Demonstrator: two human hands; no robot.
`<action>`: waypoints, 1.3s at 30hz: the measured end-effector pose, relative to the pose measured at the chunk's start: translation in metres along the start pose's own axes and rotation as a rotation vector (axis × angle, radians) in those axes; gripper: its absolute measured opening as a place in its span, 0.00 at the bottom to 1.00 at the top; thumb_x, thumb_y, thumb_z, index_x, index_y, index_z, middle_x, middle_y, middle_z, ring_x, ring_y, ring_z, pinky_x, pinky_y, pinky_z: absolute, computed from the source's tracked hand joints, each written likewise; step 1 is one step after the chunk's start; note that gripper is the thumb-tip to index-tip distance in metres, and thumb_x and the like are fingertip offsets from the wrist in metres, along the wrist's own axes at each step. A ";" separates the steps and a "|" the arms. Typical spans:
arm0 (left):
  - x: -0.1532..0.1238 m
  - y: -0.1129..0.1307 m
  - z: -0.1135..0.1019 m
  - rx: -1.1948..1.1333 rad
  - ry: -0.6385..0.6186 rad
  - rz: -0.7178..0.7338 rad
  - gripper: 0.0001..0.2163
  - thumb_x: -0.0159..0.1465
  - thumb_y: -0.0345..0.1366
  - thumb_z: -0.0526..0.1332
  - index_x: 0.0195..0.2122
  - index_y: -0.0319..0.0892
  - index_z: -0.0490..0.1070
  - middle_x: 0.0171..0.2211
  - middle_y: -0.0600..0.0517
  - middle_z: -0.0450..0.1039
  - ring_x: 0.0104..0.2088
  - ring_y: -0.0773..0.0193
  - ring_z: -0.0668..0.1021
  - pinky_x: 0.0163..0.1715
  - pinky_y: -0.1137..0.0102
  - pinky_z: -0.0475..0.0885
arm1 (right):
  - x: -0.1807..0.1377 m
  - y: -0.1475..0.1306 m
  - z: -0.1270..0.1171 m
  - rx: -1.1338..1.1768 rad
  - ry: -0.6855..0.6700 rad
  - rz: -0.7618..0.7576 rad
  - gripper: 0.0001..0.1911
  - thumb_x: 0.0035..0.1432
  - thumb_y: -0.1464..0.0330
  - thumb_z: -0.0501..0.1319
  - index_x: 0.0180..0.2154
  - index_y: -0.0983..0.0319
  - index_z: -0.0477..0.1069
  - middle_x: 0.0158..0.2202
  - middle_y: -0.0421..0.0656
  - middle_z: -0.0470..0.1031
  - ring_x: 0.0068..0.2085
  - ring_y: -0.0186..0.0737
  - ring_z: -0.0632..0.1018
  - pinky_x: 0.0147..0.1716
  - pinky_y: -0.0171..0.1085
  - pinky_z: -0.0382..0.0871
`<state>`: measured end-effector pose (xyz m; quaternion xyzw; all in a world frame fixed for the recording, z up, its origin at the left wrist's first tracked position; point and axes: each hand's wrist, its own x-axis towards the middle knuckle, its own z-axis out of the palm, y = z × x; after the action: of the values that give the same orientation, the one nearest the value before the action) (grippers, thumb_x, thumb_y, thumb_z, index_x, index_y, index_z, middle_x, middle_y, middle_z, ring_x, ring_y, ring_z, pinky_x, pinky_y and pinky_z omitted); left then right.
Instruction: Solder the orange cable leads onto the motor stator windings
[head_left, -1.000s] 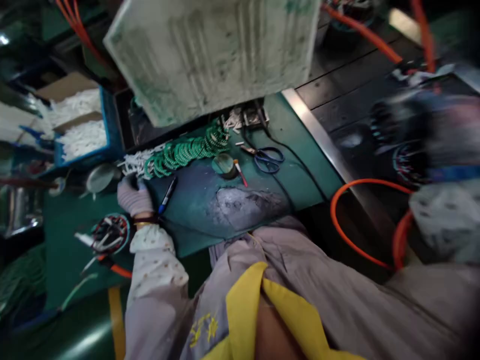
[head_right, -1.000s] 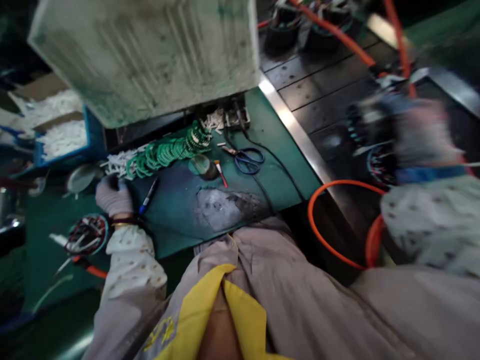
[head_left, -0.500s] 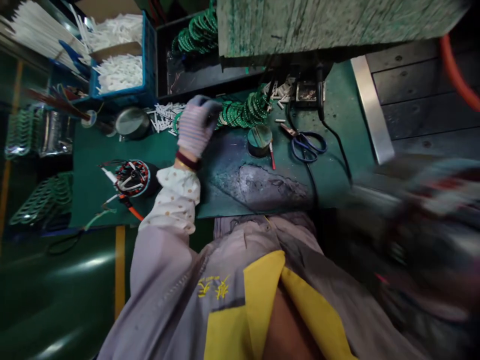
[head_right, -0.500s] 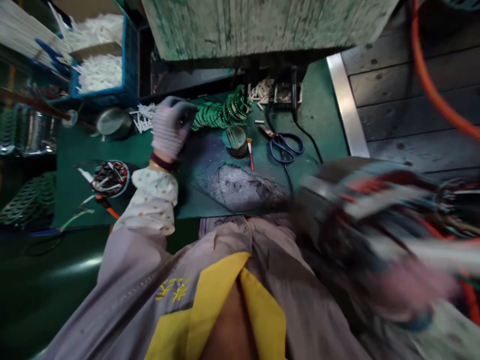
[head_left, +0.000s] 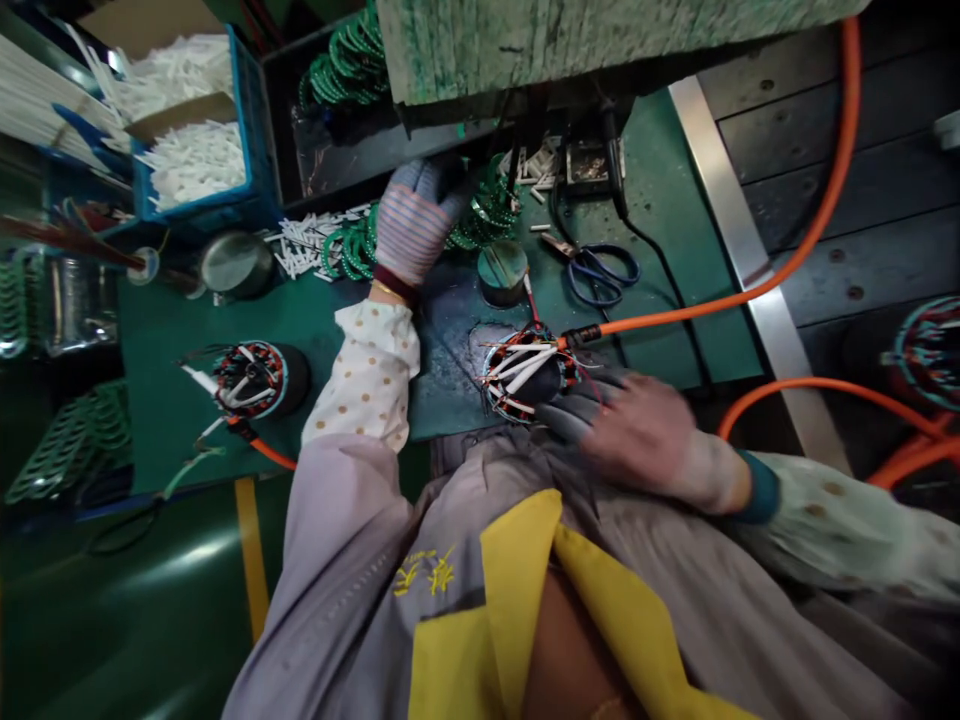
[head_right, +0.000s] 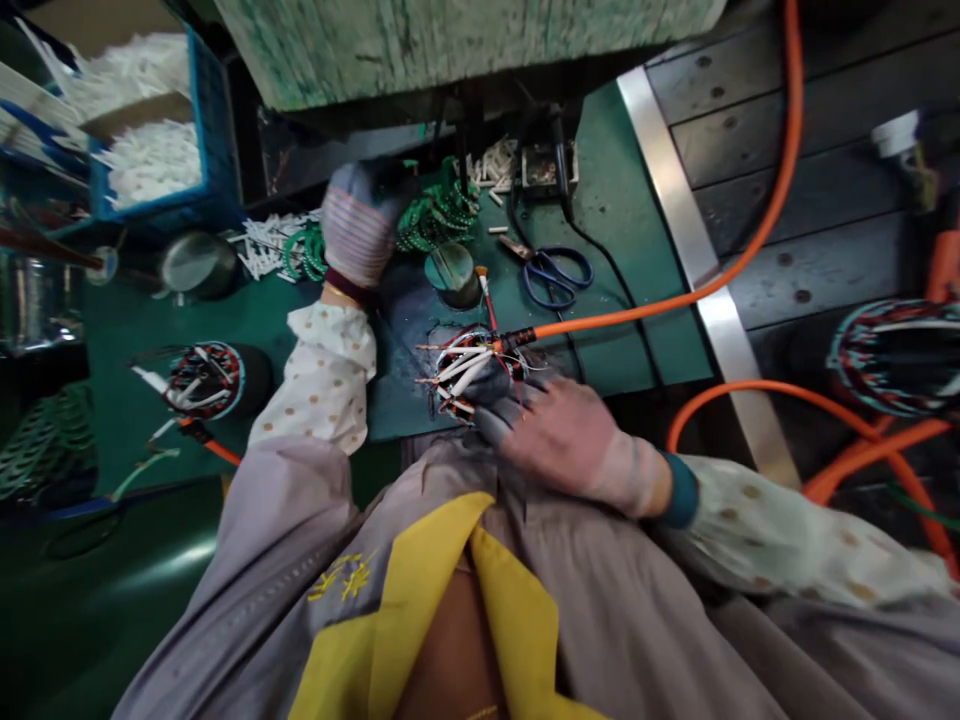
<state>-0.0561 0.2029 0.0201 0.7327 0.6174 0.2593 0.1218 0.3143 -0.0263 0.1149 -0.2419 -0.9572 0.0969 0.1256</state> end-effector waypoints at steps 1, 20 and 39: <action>-0.016 0.005 -0.006 -0.007 0.014 0.043 0.13 0.73 0.32 0.85 0.51 0.51 0.86 0.72 0.46 0.83 0.73 0.43 0.73 0.83 0.41 0.62 | -0.015 0.005 -0.013 -0.023 0.058 -0.043 0.13 0.80 0.68 0.67 0.53 0.51 0.92 0.43 0.44 0.93 0.43 0.45 0.88 0.46 0.43 0.78; -0.152 0.172 -0.111 0.140 -0.423 0.386 0.28 0.86 0.64 0.64 0.52 0.45 0.92 0.42 0.43 0.83 0.43 0.44 0.86 0.47 0.54 0.80 | 0.019 0.064 -0.051 -0.321 -0.294 0.415 0.20 0.80 0.61 0.55 0.53 0.52 0.87 0.42 0.52 0.90 0.41 0.60 0.84 0.38 0.51 0.70; -0.154 0.160 -0.082 -0.134 0.130 0.349 0.20 0.84 0.61 0.68 0.52 0.52 0.90 0.50 0.43 0.88 0.54 0.38 0.87 0.60 0.44 0.85 | 0.063 0.061 0.014 1.158 0.188 0.288 0.37 0.76 0.31 0.69 0.55 0.56 0.90 0.52 0.47 0.93 0.58 0.55 0.90 0.59 0.50 0.89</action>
<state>0.0194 0.0093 0.1330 0.8006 0.4688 0.3637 0.0836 0.2834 0.0555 0.0987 -0.2688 -0.6915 0.5964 0.3065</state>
